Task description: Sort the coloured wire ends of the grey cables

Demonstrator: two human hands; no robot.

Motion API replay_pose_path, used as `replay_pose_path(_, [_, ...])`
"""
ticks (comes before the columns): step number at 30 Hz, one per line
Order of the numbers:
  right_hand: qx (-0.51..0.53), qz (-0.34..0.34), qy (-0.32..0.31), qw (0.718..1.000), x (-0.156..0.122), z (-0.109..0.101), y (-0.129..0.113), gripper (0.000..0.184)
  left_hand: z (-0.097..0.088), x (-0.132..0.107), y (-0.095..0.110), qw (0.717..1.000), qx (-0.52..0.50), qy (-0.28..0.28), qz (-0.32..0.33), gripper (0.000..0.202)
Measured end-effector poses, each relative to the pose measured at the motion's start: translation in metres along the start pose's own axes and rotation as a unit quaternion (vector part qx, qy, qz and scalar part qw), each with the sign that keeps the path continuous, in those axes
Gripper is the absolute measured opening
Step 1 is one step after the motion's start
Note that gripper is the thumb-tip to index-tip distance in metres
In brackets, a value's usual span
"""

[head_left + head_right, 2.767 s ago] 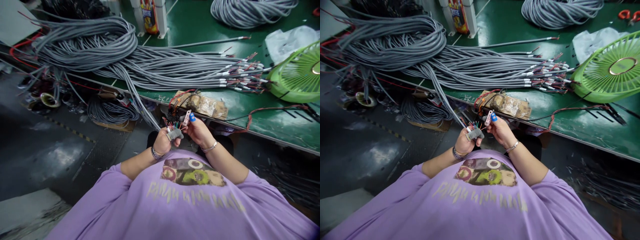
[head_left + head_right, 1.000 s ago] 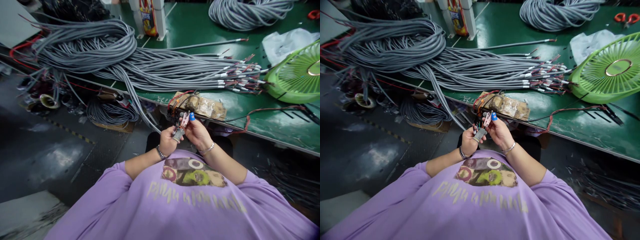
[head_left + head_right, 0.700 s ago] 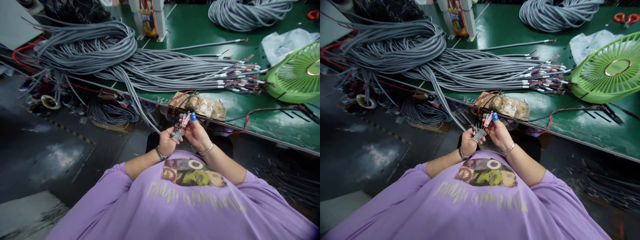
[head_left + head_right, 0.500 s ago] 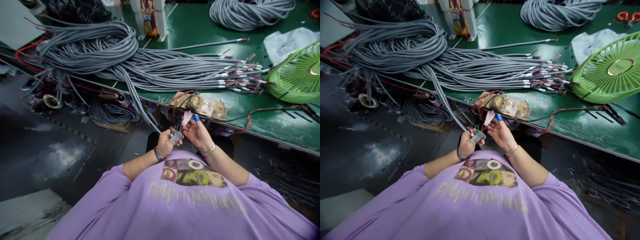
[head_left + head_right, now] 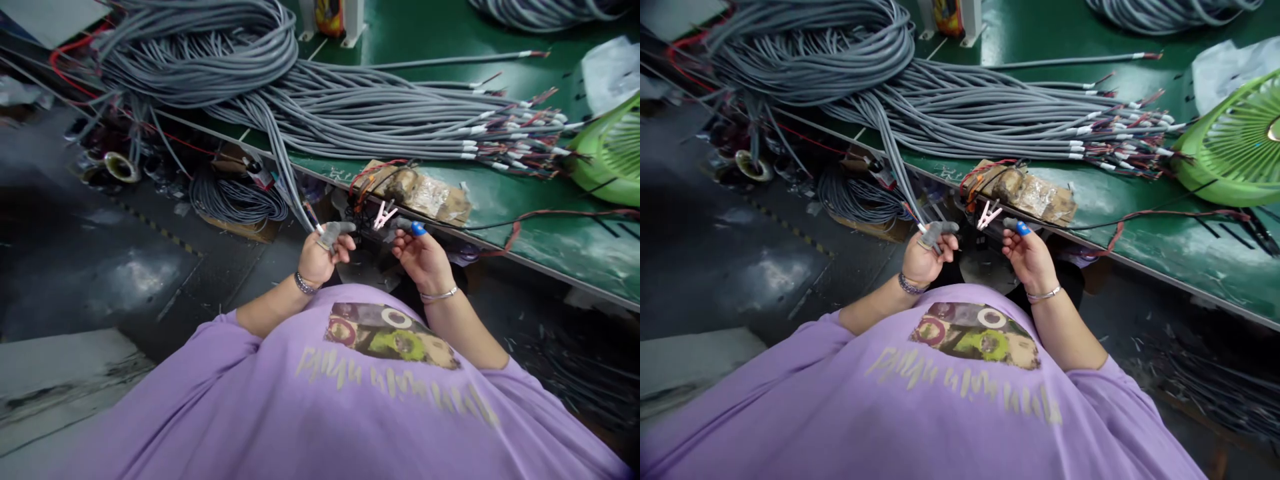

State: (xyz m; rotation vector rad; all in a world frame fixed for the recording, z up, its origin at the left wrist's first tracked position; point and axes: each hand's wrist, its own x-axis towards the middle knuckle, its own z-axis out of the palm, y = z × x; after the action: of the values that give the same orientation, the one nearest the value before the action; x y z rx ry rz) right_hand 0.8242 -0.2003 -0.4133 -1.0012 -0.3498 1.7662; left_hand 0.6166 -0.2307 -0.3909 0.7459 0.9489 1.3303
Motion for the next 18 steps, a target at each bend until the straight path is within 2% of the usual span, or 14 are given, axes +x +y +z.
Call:
replay_pose_path(5, [-0.025, 0.006, -0.031, 0.999, -0.010, 0.000, 0.007, 0.022, 0.005, -0.018, 0.011, 0.993, 0.032, 0.058, 0.094, 0.066])
replay_pose_path(9, [-0.069, -0.012, -0.076, 0.995, -0.026, 0.002, 0.011, 0.025, 0.011, -0.035, 0.008, 0.984, 0.098, 0.079, 0.129, 0.055])
replay_pose_path(12, [-0.143, -0.051, -0.101, 0.983, -0.038, 0.002, 0.013, 0.025, 0.011, -0.043, 0.000, 0.974, 0.186, 0.043, 0.118, 0.041])
replay_pose_path(15, [-0.215, -0.106, -0.153, 0.959, -0.048, 0.004, 0.015, 0.026, 0.009, -0.045, -0.007, 0.957, 0.277, 0.009, 0.085, 0.031])
replay_pose_path(18, [-0.244, -0.142, -0.185, 0.941, -0.050, 0.012, 0.019, 0.027, 0.005, -0.041, -0.013, 0.945, 0.321, -0.014, 0.070, 0.022])
